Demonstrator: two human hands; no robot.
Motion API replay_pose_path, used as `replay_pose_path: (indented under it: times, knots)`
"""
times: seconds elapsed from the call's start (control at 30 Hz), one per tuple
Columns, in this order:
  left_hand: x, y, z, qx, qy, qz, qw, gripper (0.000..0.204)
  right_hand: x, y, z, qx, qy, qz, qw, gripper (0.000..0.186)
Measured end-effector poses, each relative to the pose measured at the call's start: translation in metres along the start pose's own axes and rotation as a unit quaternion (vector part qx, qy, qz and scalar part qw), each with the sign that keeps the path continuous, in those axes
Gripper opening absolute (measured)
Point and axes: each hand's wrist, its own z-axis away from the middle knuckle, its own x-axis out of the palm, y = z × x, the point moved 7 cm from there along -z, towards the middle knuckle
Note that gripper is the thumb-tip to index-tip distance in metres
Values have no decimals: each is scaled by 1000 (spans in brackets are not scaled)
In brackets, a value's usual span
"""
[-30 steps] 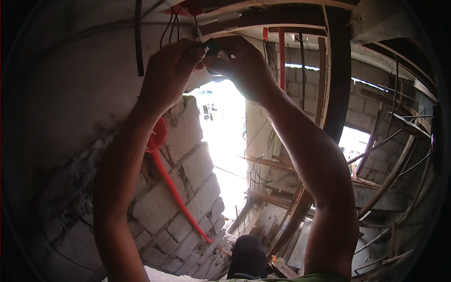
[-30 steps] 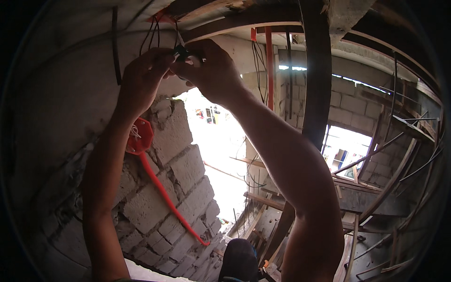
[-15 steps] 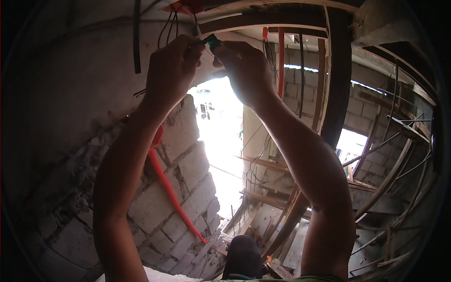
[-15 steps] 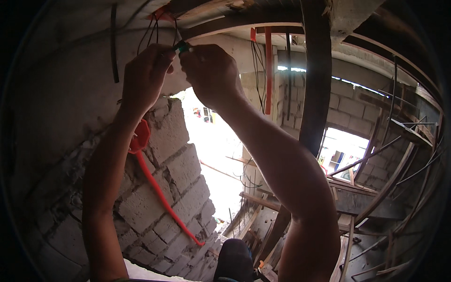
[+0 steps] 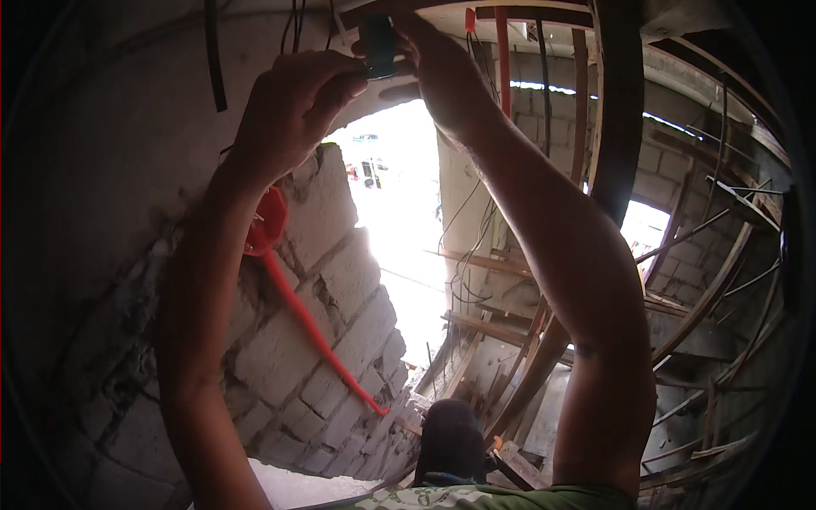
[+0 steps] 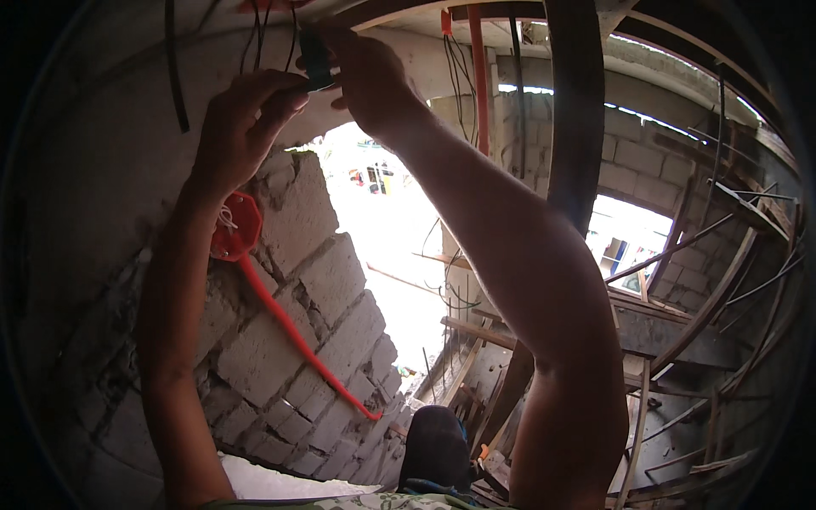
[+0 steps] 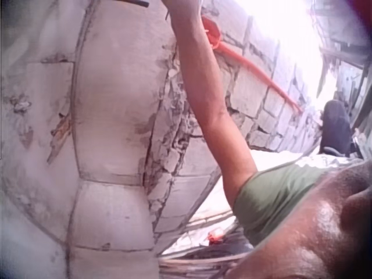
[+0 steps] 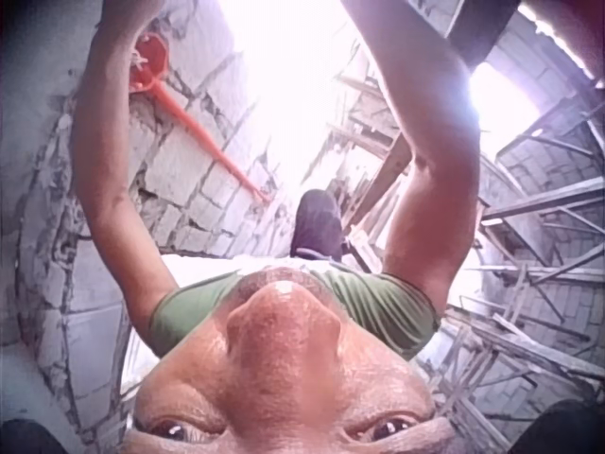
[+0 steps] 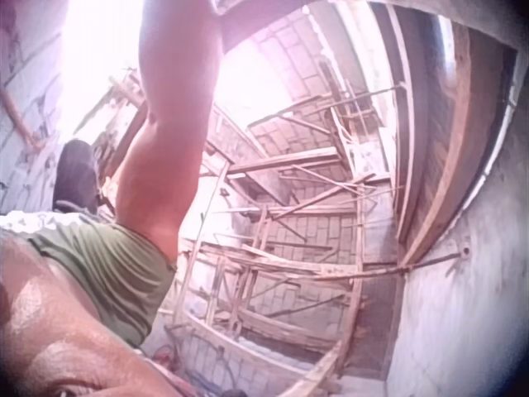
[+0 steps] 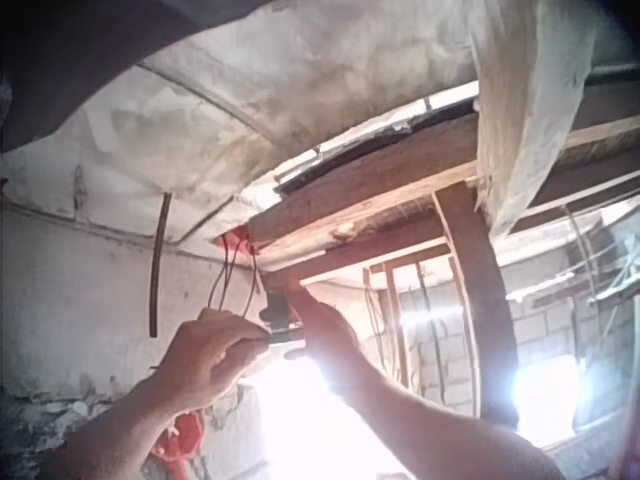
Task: Installing electrical wiring in a construction site using pliers and electrical tape.
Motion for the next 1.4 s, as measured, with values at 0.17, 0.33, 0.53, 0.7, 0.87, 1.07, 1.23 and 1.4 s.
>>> replay_pose_path:
  times: [0.17,0.33,0.53,0.7,0.87,1.07,1.23,1.4]
  knots:
    - [-8,-26,12,-179,89,190,961,16,8,9,0,15,-46,-34,998,42]
    - [-2,-19,11,-186,153,179,954,18,8,3,5,-4,-23,187,982,39]
    - [-4,-15,9,-174,182,138,958,16,10,-7,8,-144,-22,207,967,36]
    - [-10,-26,11,-175,127,72,974,14,8,-14,9,-110,-31,306,945,32]
    - [-6,-37,11,-206,70,10,976,14,27,-10,19,-271,-77,379,881,45]
    - [4,-16,9,-14,-26,58,998,11,18,-3,6,-156,-116,209,958,26]
    - [0,-23,19,-20,21,-51,998,11,13,-15,-3,-19,-89,-26,996,37]
    - [-1,-1,12,25,50,-86,995,10,4,4,-10,-77,-65,-75,992,33]
